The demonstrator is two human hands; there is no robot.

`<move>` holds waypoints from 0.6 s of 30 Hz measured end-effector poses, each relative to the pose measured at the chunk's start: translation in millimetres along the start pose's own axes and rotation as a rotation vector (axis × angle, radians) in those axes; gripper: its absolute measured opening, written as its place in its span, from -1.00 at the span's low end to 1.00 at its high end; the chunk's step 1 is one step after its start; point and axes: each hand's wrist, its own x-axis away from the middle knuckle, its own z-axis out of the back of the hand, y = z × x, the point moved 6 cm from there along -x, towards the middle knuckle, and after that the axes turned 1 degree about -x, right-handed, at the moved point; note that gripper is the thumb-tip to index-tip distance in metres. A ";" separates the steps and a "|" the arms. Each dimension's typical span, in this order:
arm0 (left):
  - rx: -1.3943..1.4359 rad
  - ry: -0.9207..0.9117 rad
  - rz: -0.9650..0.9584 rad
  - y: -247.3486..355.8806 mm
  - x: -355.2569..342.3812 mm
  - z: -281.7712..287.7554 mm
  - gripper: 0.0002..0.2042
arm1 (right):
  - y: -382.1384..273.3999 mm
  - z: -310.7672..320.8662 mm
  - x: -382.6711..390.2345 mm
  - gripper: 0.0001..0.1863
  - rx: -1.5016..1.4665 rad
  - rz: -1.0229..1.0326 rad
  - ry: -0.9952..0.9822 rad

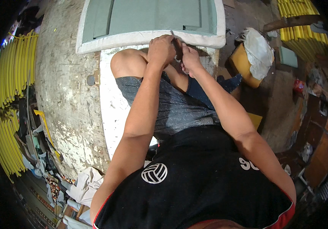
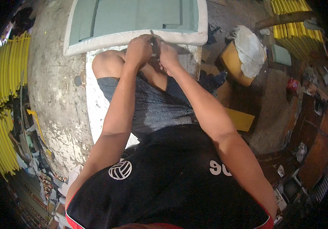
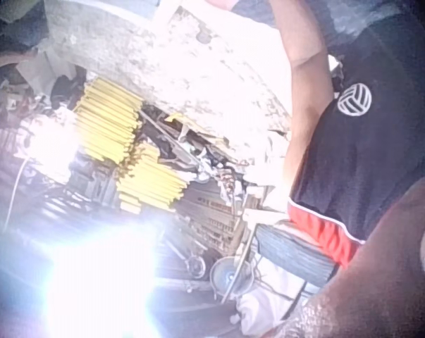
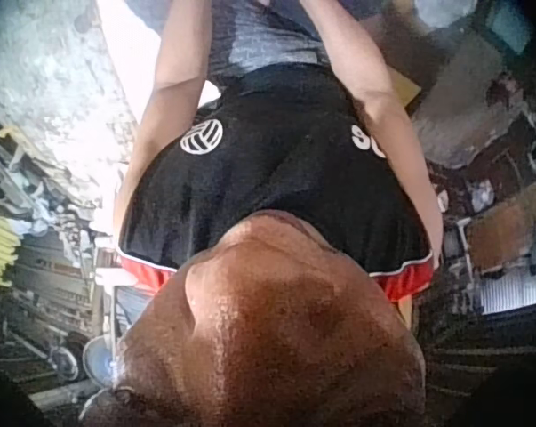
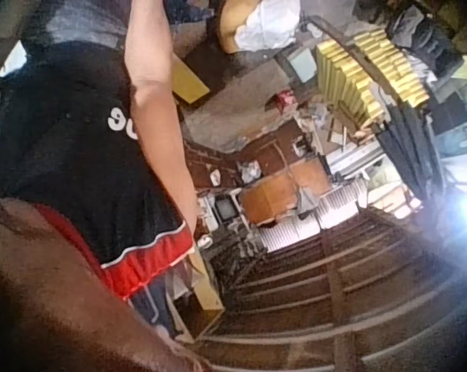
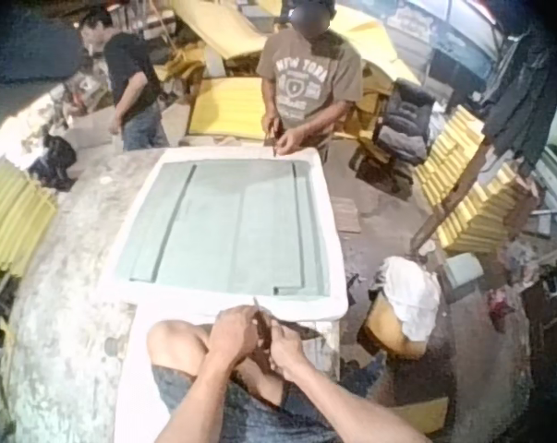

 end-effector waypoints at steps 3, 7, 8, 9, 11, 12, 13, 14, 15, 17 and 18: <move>-0.008 0.054 -0.059 -3.1 -1.5 -4.3 -0.61 | 19.6 6.3 -11.6 -0.42 -0.103 -0.021 -0.106; -0.010 -0.003 -0.003 -5.0 -3.2 -3.3 -0.63 | 32.3 0.7 -32.8 -0.44 0.013 0.022 -0.051; 0.003 -0.042 0.006 6.3 -10.9 -0.2 -0.64 | 39.0 6.6 -58.2 -0.43 0.156 0.095 -0.015; 0.011 -0.078 0.041 6.2 -8.8 0.8 -0.64 | 37.8 4.2 -56.6 -0.43 0.233 0.115 -0.004; 0.049 -0.106 0.061 0.9 -6.2 -2.0 -0.65 | 36.9 2.3 -54.2 -0.42 0.315 0.113 0.016; 0.067 -0.108 0.078 -4.1 -6.1 -1.9 -0.65 | 26.7 -1.8 -44.3 -0.43 0.323 0.098 0.017; 0.066 -0.087 0.072 -6.2 -5.2 -1.0 -0.65 | 20.9 -6.3 -29.8 -0.43 0.095 0.070 0.021; 0.066 -0.067 0.066 -8.1 -4.4 -0.5 -0.65 | 15.2 -7.6 -25.6 -0.43 0.047 -0.006 -0.024; 0.070 -0.056 0.052 -6.6 -2.5 -0.9 -0.65 | 16.5 -2.5 -22.4 -0.43 -0.005 -0.088 -0.059; 0.058 -0.075 0.063 -8.6 1.7 -2.4 -0.64 | 19.4 -6.6 -12.4 -0.42 -0.149 -0.153 -0.112; 0.053 -0.076 0.057 -5.3 -2.9 0.2 -0.64 | 21.4 -6.9 -15.7 -0.42 -0.193 -0.176 -0.176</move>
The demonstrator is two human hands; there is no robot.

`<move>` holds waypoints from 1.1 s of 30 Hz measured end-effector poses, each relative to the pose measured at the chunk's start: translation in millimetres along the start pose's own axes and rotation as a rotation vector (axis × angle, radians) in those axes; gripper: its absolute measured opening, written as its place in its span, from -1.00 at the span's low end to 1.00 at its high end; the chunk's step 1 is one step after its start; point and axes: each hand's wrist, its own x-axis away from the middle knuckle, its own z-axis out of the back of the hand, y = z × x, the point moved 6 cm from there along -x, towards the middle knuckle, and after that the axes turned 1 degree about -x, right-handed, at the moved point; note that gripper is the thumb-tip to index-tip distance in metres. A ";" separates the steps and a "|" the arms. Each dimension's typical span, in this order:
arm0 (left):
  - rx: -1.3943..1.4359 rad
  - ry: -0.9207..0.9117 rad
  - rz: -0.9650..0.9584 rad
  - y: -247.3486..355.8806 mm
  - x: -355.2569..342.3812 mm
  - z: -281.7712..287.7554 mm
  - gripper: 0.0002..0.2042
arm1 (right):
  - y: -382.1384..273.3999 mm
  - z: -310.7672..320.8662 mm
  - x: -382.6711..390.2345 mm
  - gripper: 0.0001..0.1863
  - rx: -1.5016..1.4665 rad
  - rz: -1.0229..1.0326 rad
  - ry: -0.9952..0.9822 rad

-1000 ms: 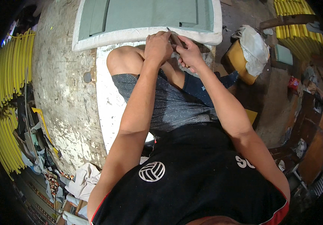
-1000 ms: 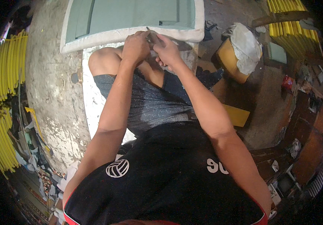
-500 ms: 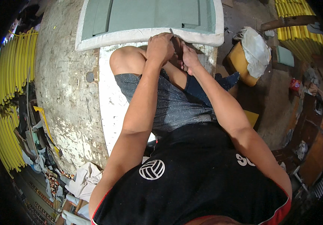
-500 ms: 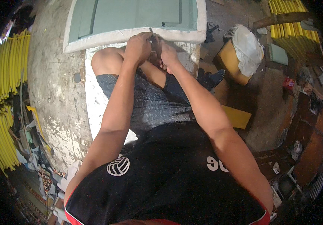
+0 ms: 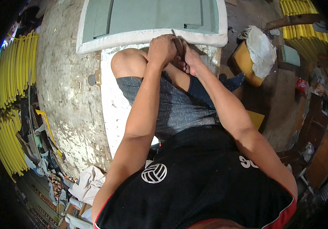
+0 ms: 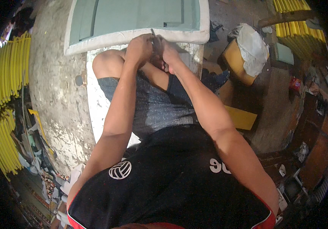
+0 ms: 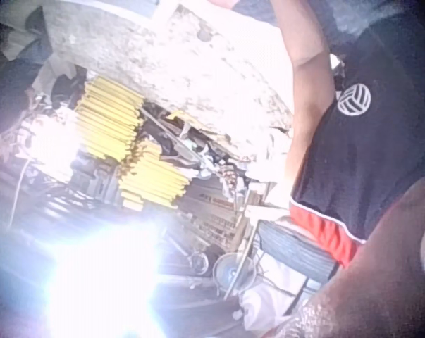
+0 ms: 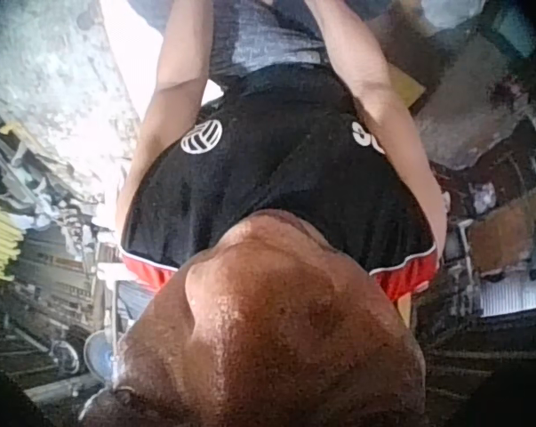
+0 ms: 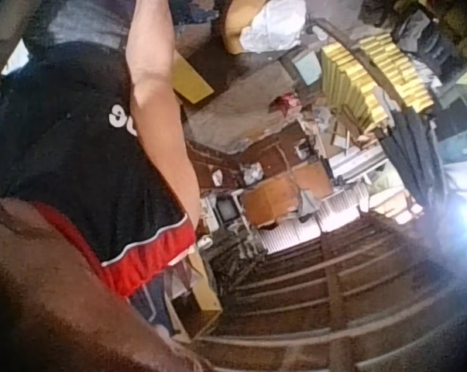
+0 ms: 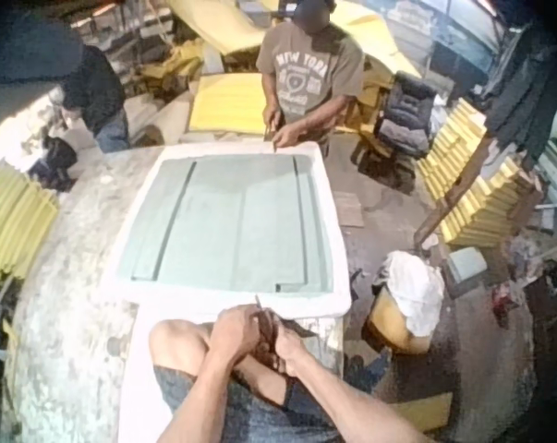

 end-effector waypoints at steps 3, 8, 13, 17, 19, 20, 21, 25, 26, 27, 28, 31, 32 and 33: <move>-0.047 -0.058 0.048 4.9 -2.5 0.9 -0.64 | 10.9 3.9 -11.6 -0.42 -0.150 -0.076 -0.218; -0.007 -0.058 0.067 3.9 -4.6 2.2 -0.65 | 14.2 -0.1 -12.9 -0.46 -0.402 -0.213 -0.660; 0.009 -0.063 0.101 3.9 -0.5 4.7 -0.63 | 1.2 6.4 -14.3 -0.42 0.127 0.101 0.075; 0.002 -0.054 0.098 1.3 -1.8 5.8 -0.63 | 3.4 8.3 -16.1 -0.37 0.096 0.071 0.102; 0.005 -0.057 0.090 -1.3 0.8 1.8 -0.63 | 16.0 8.3 -15.8 -0.35 -0.095 -0.079 -0.160; 0.013 -0.062 0.092 -0.5 1.5 0.5 -0.63 | 20.5 11.1 -17.0 -0.33 -0.139 -0.096 -0.288; 0.017 -0.061 0.095 0.2 0.1 2.3 -0.64 | 17.3 5.5 -13.9 -0.31 -0.179 -0.108 -0.421; -0.011 -0.020 0.085 1.0 -1.2 7.5 -0.66 | -0.1 14.2 -13.7 -0.30 -0.231 -0.017 -0.079; 0.000 0.026 0.082 -1.5 -2.7 5.1 -0.68 | -9.8 9.5 -13.9 -0.30 -0.206 0.016 -0.034; 0.011 0.064 0.072 0.6 -3.4 6.6 -0.70 | -17.3 6.6 -14.1 -0.29 -0.188 0.048 0.017; 0.031 0.045 0.098 -0.1 -3.4 5.4 -0.69 | -22.7 5.9 -12.8 -0.29 -0.171 0.080 0.069; 0.058 0.080 0.080 -0.9 -8.0 5.3 -0.65 | -15.5 13.1 -11.3 -0.31 0.197 0.432 0.178; 0.044 0.155 0.015 -6.8 -11.2 4.7 -0.63 | -15.4 15.7 -6.7 -0.33 0.342 0.566 0.224; 0.027 0.229 -0.036 -17.9 -10.3 0.8 -0.60 | -13.7 12.3 2.7 -0.41 0.402 0.480 0.163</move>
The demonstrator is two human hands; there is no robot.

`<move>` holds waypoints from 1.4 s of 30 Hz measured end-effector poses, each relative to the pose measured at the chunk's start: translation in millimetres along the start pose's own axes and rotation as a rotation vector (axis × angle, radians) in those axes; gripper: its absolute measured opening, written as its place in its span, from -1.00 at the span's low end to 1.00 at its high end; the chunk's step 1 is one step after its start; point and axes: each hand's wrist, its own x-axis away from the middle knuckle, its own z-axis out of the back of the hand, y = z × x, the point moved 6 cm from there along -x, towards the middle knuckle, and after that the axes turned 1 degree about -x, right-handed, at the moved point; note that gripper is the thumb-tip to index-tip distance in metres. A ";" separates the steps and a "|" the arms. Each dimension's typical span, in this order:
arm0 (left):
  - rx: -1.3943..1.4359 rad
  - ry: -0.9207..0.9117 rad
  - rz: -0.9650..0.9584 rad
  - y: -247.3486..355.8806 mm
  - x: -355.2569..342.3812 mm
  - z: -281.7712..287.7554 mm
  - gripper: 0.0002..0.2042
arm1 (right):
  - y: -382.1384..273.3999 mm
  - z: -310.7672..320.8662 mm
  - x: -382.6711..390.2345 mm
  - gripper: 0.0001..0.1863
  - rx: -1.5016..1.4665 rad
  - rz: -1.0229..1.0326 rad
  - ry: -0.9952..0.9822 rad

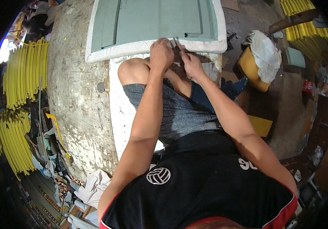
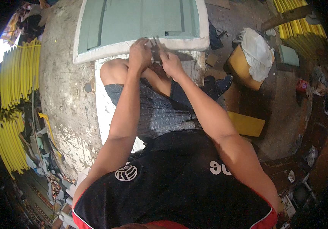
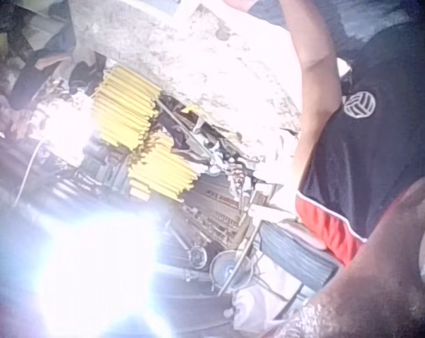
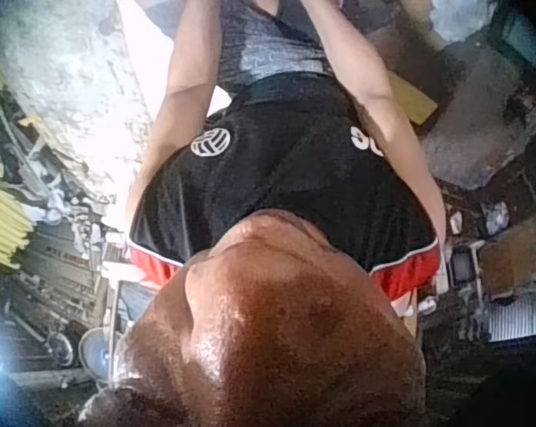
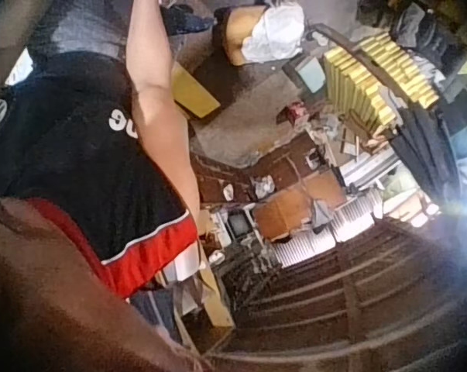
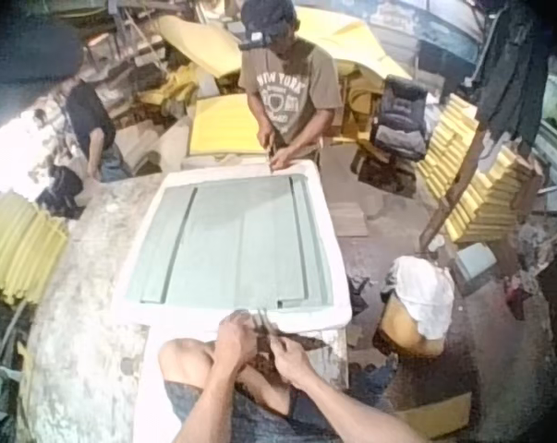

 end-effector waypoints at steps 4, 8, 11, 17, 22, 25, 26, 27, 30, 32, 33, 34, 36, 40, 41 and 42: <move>-0.232 -0.222 0.107 -17.9 1.6 -23.8 -0.48 | -8.9 3.5 17.8 -0.49 0.279 0.028 0.022; -0.253 -0.351 0.181 8.5 6.1 -9.8 -0.41 | -12.0 1.8 13.3 -0.55 0.303 0.117 0.081; -0.251 -0.384 0.206 10.4 9.9 -5.5 -0.38 | -36.8 3.9 30.4 -0.59 0.396 0.140 0.129; -0.302 -0.220 0.095 -2.5 10.6 -18.8 -0.48 | -43.1 4.9 26.5 -0.52 0.438 0.127 0.044; -0.301 -0.310 0.152 4.7 8.3 -12.8 -0.43 | -33.3 8.7 24.4 -0.42 0.449 0.161 0.045; -0.255 -0.419 0.232 8.8 8.6 -9.1 -0.36 | -28.2 5.5 16.6 -0.43 0.434 0.171 0.056; -0.252 -0.417 0.230 9.1 8.6 -9.4 -0.36 | -21.6 4.4 13.2 -0.43 0.388 0.146 0.046; -0.249 -0.413 0.228 9.6 7.8 -8.2 -0.36 | -17.1 2.4 10.3 -0.43 0.340 0.123 0.035; -0.238 -0.414 0.236 10.8 7.3 -7.3 -0.37 | -16.7 2.7 9.7 -0.43 0.373 0.149 0.055; -0.250 -0.408 0.243 6.0 9.6 -8.4 -0.37 | -31.7 4.0 20.0 -0.43 0.414 0.159 0.060; -0.256 -0.405 0.240 7.8 8.3 -7.0 -0.37 | -43.1 5.1 25.2 -0.44 0.413 0.146 0.059; -0.255 -0.414 0.240 9.8 8.7 -6.4 -0.37 | -48.2 5.6 27.6 -0.44 0.412 0.133 0.058; -0.256 -0.429 0.239 14.6 10.0 -4.5 -0.37 | -38.2 5.6 21.4 -0.49 0.351 0.109 0.111; -0.229 -0.395 0.234 9.5 7.3 -7.0 -0.38 | -40.5 7.2 20.7 -0.55 0.404 0.128 0.172; -0.231 -0.395 0.237 8.6 8.1 -7.1 -0.38 | -40.9 6.3 20.6 -0.57 0.372 0.159 0.178; -0.233 -0.394 0.238 9.1 8.6 -6.6 -0.38 | -39.5 5.9 19.8 -0.58 0.339 0.190 0.185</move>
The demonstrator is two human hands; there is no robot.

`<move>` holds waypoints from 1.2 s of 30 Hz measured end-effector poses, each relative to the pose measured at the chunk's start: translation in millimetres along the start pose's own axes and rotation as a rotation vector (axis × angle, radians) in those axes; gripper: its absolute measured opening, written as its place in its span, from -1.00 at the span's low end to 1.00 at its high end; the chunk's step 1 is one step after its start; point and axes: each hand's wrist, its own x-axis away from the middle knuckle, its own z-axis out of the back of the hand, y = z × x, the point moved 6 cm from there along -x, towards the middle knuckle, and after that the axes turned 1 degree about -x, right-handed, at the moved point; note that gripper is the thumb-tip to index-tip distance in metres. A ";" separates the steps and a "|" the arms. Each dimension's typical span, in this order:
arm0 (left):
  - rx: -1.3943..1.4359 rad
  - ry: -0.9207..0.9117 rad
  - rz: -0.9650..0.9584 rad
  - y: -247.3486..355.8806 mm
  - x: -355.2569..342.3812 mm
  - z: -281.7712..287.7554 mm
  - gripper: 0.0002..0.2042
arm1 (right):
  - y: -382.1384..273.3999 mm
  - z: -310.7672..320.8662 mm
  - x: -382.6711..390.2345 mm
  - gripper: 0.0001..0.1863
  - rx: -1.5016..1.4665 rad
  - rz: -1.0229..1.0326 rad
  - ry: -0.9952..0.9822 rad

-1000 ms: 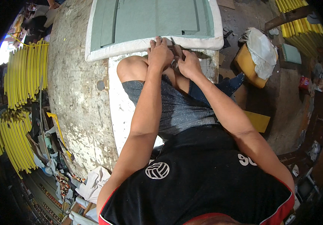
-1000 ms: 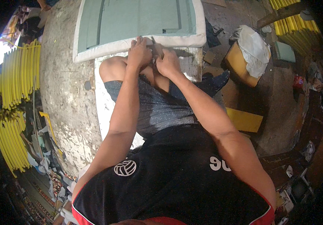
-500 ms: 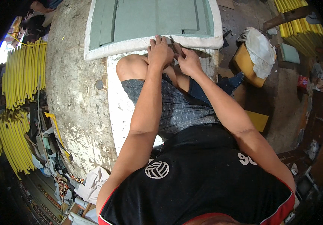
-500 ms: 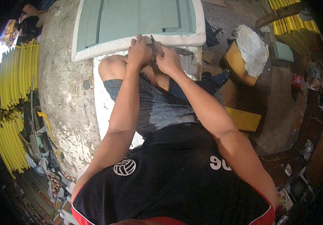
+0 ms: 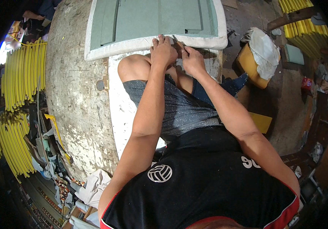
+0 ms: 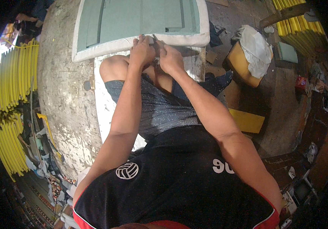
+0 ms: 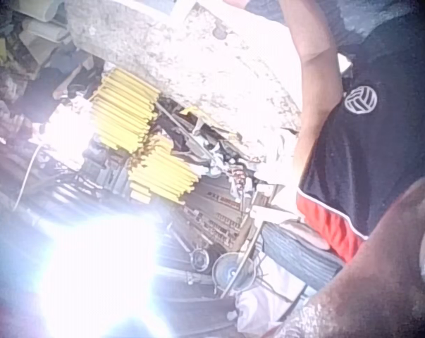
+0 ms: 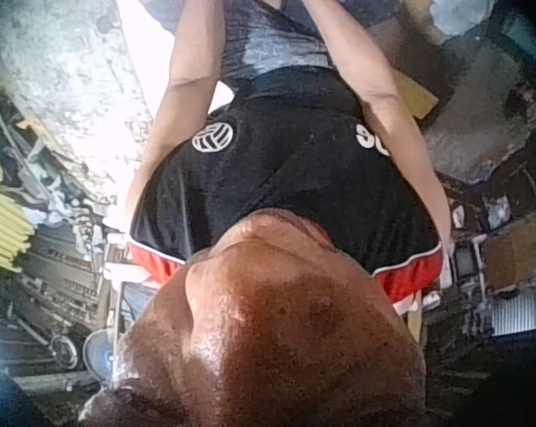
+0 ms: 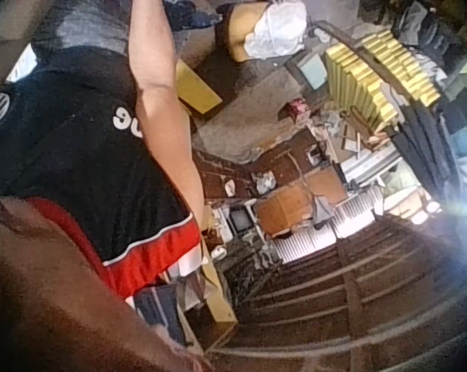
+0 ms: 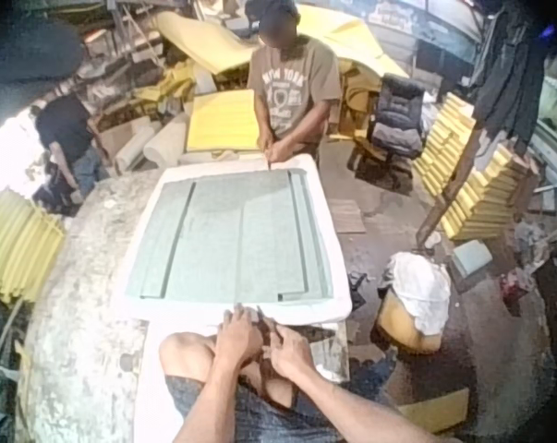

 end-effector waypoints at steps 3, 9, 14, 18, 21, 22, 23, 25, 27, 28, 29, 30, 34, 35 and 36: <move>0.000 0.000 -0.029 -4.5 -3.4 -4.6 -0.38 | 25.6 -8.2 -8.3 -0.52 -0.207 -0.175 -0.104; -0.019 0.004 -0.031 -4.1 -3.3 -5.1 -0.42 | 53.9 -26.7 -20.0 -0.34 -0.219 -0.075 0.034; -0.082 0.119 -0.107 -5.3 -6.2 -8.4 -0.45 | 44.5 -9.1 -22.5 -0.28 -0.302 -0.036 0.194; -0.073 0.170 -0.108 -12.8 -6.2 -15.4 -0.44 | 37.5 17.9 -5.1 -0.29 -0.607 -0.321 0.055; -0.096 0.184 -0.072 2.9 0.7 -6.6 -0.41 | 53.8 42.0 3.5 -0.26 -0.458 -0.311 -0.010; -0.108 0.165 -0.072 5.6 0.3 -6.7 -0.41 | 61.9 42.3 6.7 -0.27 -0.392 -0.309 -0.036; -0.120 0.146 -0.070 7.8 0.2 -6.9 -0.40 | 69.7 41.3 9.3 -0.27 -0.326 -0.307 -0.063; -0.122 0.102 -0.055 10.3 0.7 -3.7 -0.40 | 60.5 35.3 17.2 -0.38 -0.447 -0.329 -0.145; -0.093 0.049 -0.031 11.3 2.8 -0.5 -0.39 | 52.0 22.4 20.8 -0.49 -0.552 -0.359 -0.175; -0.098 0.051 -0.055 5.5 0.0 -4.6 -0.39 | 41.2 15.8 22.5 -0.50 -0.598 -0.403 -0.219; -0.104 0.052 -0.079 -4.9 -6.0 -13.3 -0.40 | 35.2 7.9 22.7 -0.50 -0.601 -0.408 -0.257; -0.103 0.051 -0.110 -2.2 -7.0 -12.2 -0.40 | 34.1 2.4 20.1 -0.51 -0.599 -0.415 -0.287; -0.070 0.057 -0.100 -1.3 -2.6 -13.2 -0.43 | 30.8 -10.0 7.8 -0.46 -0.595 -0.432 -0.289; -0.063 0.063 -0.117 -4.2 -4.5 -16.2 -0.44 | 30.3 -10.8 5.0 -0.44 -0.606 -0.431 -0.273; -0.056 0.067 -0.137 -2.4 -3.3 -15.4 -0.45 | 33.4 -13.5 3.0 -0.44 -0.622 -0.437 -0.280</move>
